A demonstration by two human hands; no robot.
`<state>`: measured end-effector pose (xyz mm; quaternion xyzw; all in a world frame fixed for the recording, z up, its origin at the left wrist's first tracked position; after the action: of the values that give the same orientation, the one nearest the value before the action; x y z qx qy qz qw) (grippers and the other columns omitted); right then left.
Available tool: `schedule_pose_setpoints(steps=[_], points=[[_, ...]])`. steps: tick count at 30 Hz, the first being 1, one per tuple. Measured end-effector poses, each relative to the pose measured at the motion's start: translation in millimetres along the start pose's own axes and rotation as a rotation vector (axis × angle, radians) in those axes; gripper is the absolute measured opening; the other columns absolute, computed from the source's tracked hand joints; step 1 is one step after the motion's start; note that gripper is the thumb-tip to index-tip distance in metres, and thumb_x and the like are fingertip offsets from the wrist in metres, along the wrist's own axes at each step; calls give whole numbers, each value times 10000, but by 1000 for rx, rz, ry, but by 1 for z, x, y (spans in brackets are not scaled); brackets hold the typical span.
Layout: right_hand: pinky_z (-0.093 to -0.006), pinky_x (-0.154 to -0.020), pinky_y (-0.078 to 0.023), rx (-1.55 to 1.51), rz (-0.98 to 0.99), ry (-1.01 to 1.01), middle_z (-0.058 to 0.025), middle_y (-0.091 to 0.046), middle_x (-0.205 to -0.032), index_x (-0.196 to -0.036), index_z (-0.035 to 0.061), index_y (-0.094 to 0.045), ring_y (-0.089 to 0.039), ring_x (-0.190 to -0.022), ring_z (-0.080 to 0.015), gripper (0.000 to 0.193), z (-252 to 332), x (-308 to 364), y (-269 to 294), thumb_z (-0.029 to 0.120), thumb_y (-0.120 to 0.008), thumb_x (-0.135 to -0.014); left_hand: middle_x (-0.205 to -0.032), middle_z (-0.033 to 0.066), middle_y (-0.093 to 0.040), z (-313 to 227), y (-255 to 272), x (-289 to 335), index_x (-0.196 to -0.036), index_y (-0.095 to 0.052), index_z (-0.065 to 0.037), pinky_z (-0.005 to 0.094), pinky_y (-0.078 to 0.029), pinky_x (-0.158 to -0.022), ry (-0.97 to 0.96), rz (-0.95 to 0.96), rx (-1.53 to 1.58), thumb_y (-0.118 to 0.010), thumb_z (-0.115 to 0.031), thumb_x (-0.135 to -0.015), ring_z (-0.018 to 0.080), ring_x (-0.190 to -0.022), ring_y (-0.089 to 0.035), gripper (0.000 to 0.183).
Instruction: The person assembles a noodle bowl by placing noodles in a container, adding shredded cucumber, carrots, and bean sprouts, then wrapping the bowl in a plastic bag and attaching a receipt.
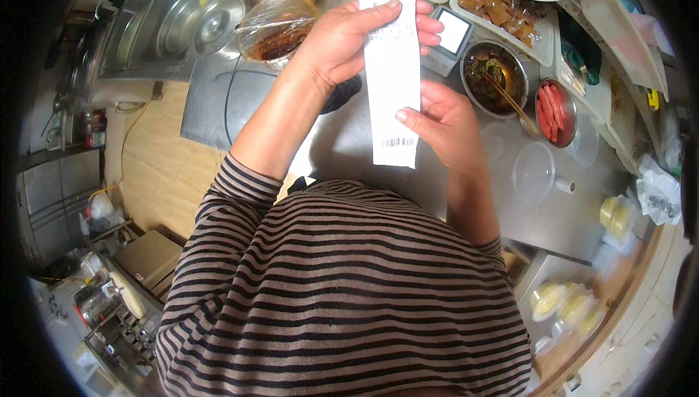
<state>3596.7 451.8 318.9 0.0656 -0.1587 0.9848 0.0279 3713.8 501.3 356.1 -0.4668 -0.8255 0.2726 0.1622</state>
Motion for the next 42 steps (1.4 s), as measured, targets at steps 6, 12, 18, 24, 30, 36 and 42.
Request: schedule_pose_setpoints(steps=[6,12,18,24,30,36,42], points=[[-249,-777,-496,53,-12,66,-68,-644,-982,-1155,-62,-546,-608,-884,-106,342,11,5,-3,-41,-615,-821,-1092,236,-621,-4,-4,0,-1213,-504,79,432,-500,-919,-16,-26,-88,-466,-193,-958,325,-1010,-624,374],[-235,-739,-490,37,-25,81,-42,-643,-931,-1095,-51,-580,-603,-842,-89,286,13,6,-1,-30,-624,-813,-1081,232,-626,-6,-7,-1,-1204,-503,87,416,-516,-900,-27,-28,-115,-468,-187,-958,313,-991,-635,370],[-236,-730,-498,18,-10,81,-51,-650,-926,-1110,-46,-582,-611,-827,-91,296,10,3,4,-22,-625,-818,-1074,232,-629,-7,-11,-5,-1209,-495,89,410,-526,-887,-32,-37,-146,-470,-180,-955,308,-973,-644,371],[-262,-801,-497,24,-3,27,-94,-640,-1038,-1206,-78,-514,-610,-912,-118,387,9,2,8,-67,-591,-826,-1062,228,-636,-4,-12,-9,-1171,-518,117,354,-524,-871,-26,-60,-145,-465,-158,-954,283,-966,-644,354],[-226,-703,-504,-24,-40,56,-49,-653,-905,-1113,-43,-585,-616,-800,-85,288,12,1,10,-15,-627,-829,-1053,236,-635,-4,-11,-10,-1168,-519,106,379,-530,-867,37,-138,-45,-499,-126,-934,299,-957,-646,329],[-226,-695,-501,-37,-29,65,-42,-651,-900,-1085,-40,-592,-611,-793,-80,259,13,-1,11,-12,-629,-830,-1032,230,-641,-4,-12,-12,-1153,-529,96,389,-532,-870,73,-175,8,-508,-106,-927,302,-952,-647,304],[-227,-692,-499,1,-25,89,-33,-648,-888,-1076,-38,-593,-608,-785,-76,249,14,-1,15,-1,-635,-833,-1027,236,-641,-4,-15,-14,-1151,-528,107,398,-537,-866,70,-202,16,-502,-89,-925,310,-944,-649,301]])
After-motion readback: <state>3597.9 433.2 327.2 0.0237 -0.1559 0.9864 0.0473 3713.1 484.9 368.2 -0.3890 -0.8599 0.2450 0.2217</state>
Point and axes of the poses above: each hand's wrist, its own x-axis away from the middle knuckle, its own y-axis out of the back of the hand, z = x × y, the point moved 8 cm from there along -x, towards the middle knuckle
